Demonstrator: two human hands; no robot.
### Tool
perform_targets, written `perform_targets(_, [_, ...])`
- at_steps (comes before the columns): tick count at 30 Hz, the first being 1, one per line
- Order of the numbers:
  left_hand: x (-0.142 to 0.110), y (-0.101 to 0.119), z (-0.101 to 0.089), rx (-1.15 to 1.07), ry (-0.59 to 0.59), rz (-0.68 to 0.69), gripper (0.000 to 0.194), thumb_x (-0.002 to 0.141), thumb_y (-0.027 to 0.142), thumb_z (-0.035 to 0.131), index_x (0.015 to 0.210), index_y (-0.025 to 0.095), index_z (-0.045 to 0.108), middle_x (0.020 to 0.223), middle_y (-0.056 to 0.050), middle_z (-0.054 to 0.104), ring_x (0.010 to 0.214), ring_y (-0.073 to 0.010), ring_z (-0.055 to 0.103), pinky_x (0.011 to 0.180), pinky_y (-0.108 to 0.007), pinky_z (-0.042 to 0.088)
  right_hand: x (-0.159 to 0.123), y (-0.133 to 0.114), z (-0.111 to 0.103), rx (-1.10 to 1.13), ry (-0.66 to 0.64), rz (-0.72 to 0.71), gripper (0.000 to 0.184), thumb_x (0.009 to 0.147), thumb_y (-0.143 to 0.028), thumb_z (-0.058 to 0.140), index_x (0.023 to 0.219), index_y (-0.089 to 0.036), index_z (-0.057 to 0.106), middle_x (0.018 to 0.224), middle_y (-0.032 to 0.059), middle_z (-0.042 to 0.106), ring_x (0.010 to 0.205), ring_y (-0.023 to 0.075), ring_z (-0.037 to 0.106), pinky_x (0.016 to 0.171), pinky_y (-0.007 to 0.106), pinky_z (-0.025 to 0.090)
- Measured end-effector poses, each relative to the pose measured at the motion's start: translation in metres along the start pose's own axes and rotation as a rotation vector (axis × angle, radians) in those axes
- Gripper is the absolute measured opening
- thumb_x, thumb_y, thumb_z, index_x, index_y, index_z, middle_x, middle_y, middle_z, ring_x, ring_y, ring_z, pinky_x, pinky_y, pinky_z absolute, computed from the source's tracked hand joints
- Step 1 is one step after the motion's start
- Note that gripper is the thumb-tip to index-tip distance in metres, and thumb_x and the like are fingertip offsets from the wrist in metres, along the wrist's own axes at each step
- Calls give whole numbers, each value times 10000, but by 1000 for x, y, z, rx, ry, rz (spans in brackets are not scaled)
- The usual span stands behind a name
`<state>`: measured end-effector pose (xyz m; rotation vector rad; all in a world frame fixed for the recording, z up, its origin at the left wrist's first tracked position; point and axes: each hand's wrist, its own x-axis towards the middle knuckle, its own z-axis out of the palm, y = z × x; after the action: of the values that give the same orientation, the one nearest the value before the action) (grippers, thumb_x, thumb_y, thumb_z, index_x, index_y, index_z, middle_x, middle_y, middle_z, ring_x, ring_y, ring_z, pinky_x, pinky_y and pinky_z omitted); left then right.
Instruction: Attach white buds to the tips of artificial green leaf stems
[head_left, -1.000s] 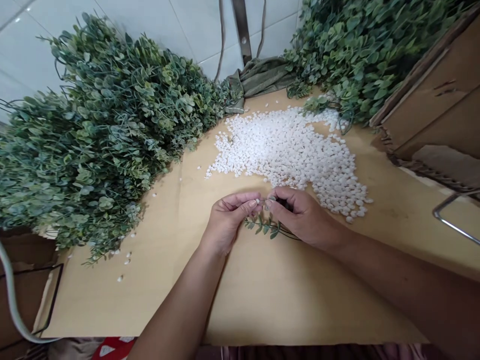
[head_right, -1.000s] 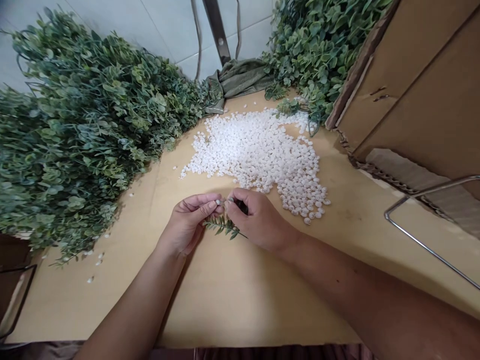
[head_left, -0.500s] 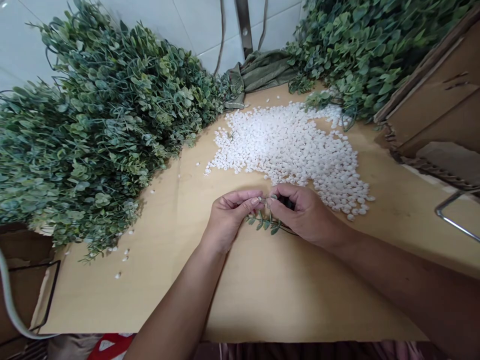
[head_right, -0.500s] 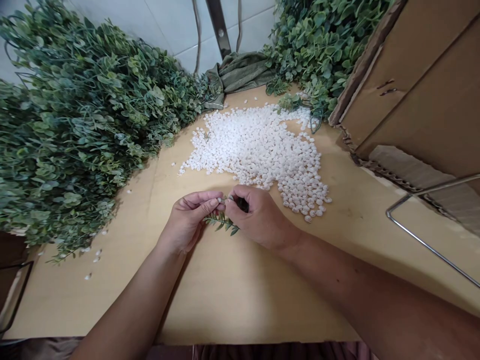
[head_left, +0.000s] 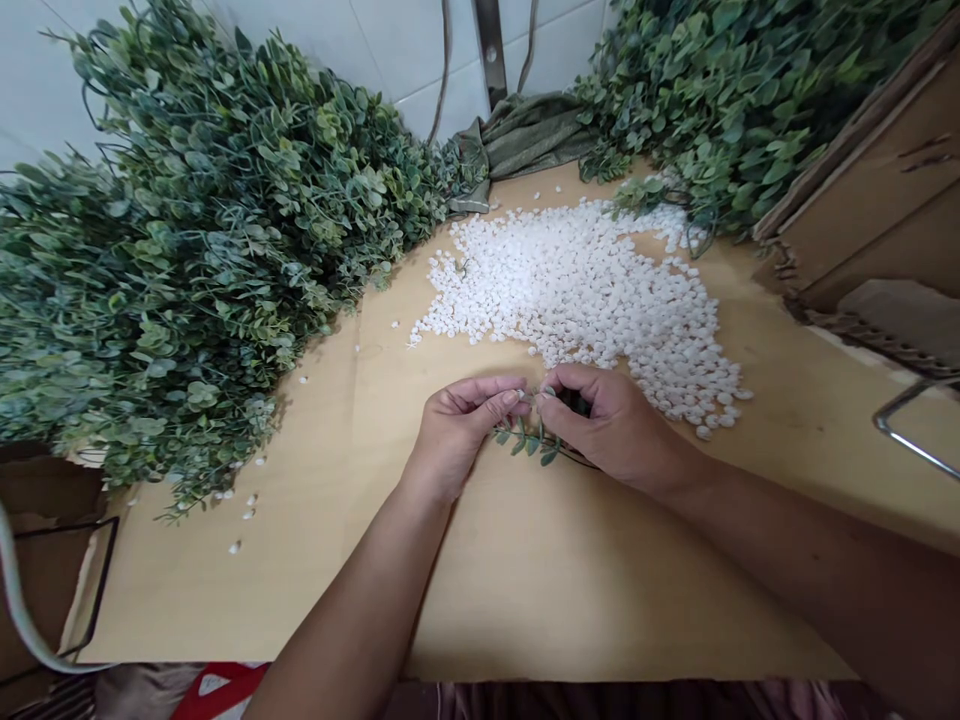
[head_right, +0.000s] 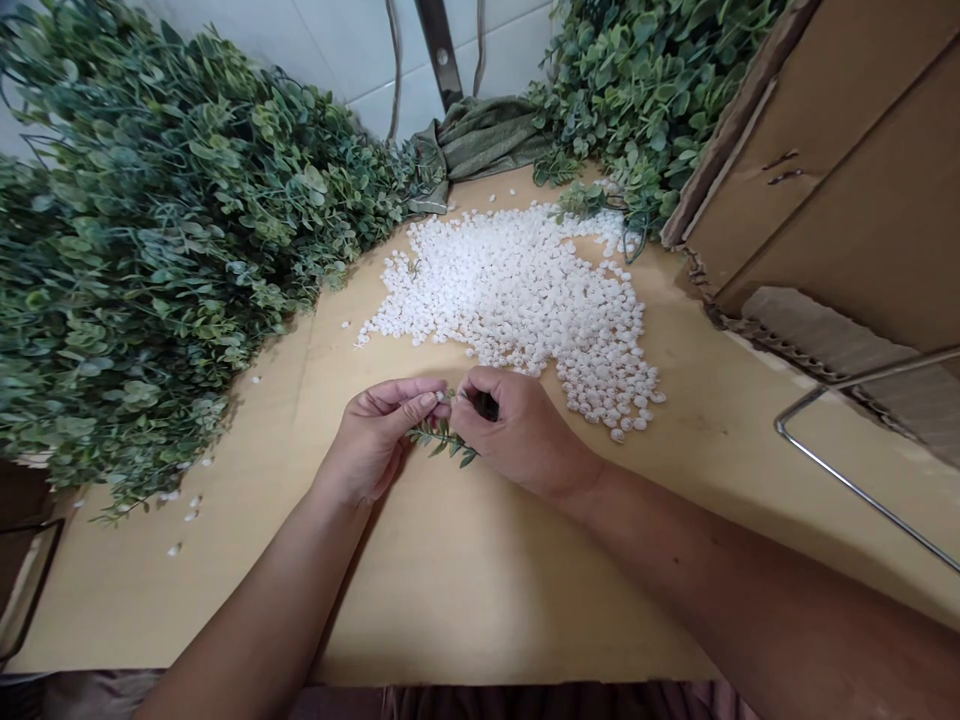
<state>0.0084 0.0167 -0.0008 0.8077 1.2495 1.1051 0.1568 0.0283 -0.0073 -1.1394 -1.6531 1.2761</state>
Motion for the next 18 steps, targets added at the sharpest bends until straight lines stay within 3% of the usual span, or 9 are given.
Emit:
perform_targets(12, [1, -2, 3, 10, 2, 12, 144, 530, 207, 773, 652, 156, 717, 560, -13, 679, 523, -89, 583, 553, -213, 468, 0, 2, 1, -47, 5, -6, 172, 726, -223, 474, 562, -175, 452, 511, -44, 381, 479, 77, 329, 436, 215, 259])
perform_targets(18, [-1, -1, 8, 21, 67, 29, 164, 549, 211, 764, 690, 149, 706, 546, -5, 668, 521, -93, 585, 548, -212, 470, 0, 4, 1, -51, 3, 0, 189, 757, -232, 468, 578, -174, 458, 505, -50, 357, 468, 78, 310, 448, 221, 265])
